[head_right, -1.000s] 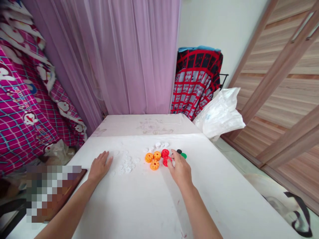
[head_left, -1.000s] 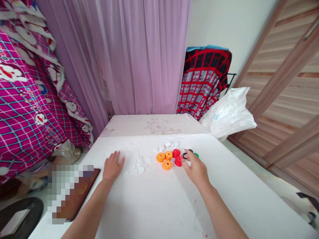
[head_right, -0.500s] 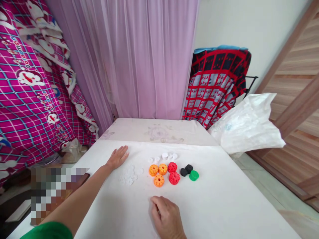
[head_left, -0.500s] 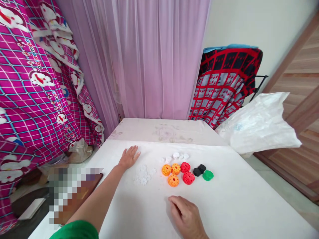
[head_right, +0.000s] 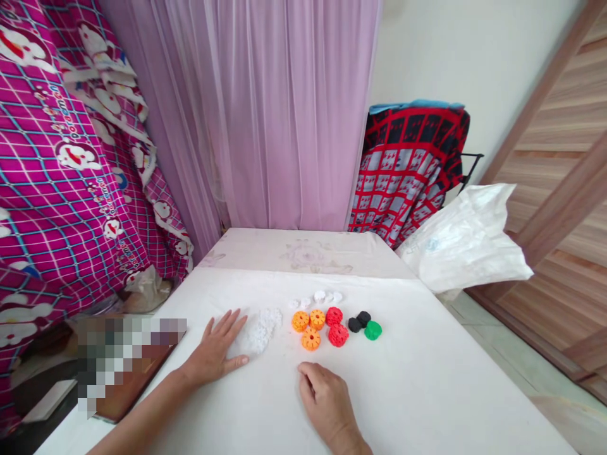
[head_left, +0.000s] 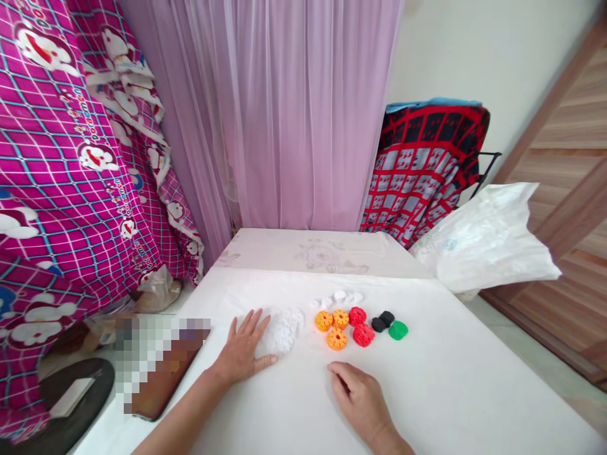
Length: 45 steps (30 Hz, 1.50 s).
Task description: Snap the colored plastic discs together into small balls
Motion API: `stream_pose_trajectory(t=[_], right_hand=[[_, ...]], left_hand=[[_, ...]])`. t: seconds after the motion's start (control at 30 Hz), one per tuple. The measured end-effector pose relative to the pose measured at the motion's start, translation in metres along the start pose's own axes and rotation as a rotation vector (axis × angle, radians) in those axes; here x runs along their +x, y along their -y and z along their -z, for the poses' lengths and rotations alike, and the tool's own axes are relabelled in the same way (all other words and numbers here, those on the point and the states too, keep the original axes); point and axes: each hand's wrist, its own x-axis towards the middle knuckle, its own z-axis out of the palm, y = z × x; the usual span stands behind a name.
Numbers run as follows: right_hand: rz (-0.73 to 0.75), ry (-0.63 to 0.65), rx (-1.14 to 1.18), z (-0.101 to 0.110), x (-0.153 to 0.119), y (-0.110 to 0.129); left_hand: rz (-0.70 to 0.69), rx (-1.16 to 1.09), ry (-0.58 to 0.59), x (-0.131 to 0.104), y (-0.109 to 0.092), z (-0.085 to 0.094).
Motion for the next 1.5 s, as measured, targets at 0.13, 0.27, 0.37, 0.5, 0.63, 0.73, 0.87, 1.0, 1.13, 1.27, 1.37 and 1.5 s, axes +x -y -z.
stream_pose_trajectory(t=[0.13,0.27,0.37,0.5,0.63,0.73,0.87,1.0,1.13,1.27,1.37,1.5], right_hand=[[-0.033,0.003,0.007,-0.005,0.004,0.000],[-0.046,-0.020,0.035,-0.007,0.005,-0.002],[-0.066,-0.040,0.067,-0.007,0.004,-0.004],[-0.116,-0.011,0.092,-0.006,0.005,-0.004],[-0.157,0.000,0.115,-0.003,0.008,-0.003],[-0.182,-0.011,0.116,-0.003,0.007,-0.002],[-0.196,-0.002,0.114,-0.003,0.007,-0.003],[-0.199,0.002,0.080,-0.004,0.008,-0.001],[-0.208,0.008,0.039,-0.005,0.009,-0.001],[-0.232,0.013,0.014,-0.007,0.008,-0.004],[-0.228,0.008,-0.031,-0.009,0.006,-0.005],[-0.185,0.014,-0.102,-0.008,0.003,-0.001]], left_hand=[[0.085,0.055,-0.140,-0.009,0.005,-0.021],[-0.021,-0.002,-0.104,0.032,-0.012,-0.021],[-0.006,-0.082,-0.073,0.077,-0.013,-0.012],[0.100,-0.113,-0.052,0.135,0.004,0.000],[0.068,-0.126,0.014,0.176,0.012,0.005],[-0.018,-0.142,0.085,0.182,0.010,0.005],[-0.143,-0.162,0.165,0.156,0.005,0.008],[-0.204,-0.210,0.223,0.120,-0.001,0.013],[-0.199,-0.241,0.245,0.097,-0.008,0.017],[-0.174,-0.262,0.156,0.074,-0.011,0.014],[-0.054,-0.235,-0.016,0.048,-0.012,0.003],[0.046,-0.113,-0.207,0.009,-0.018,-0.021]])
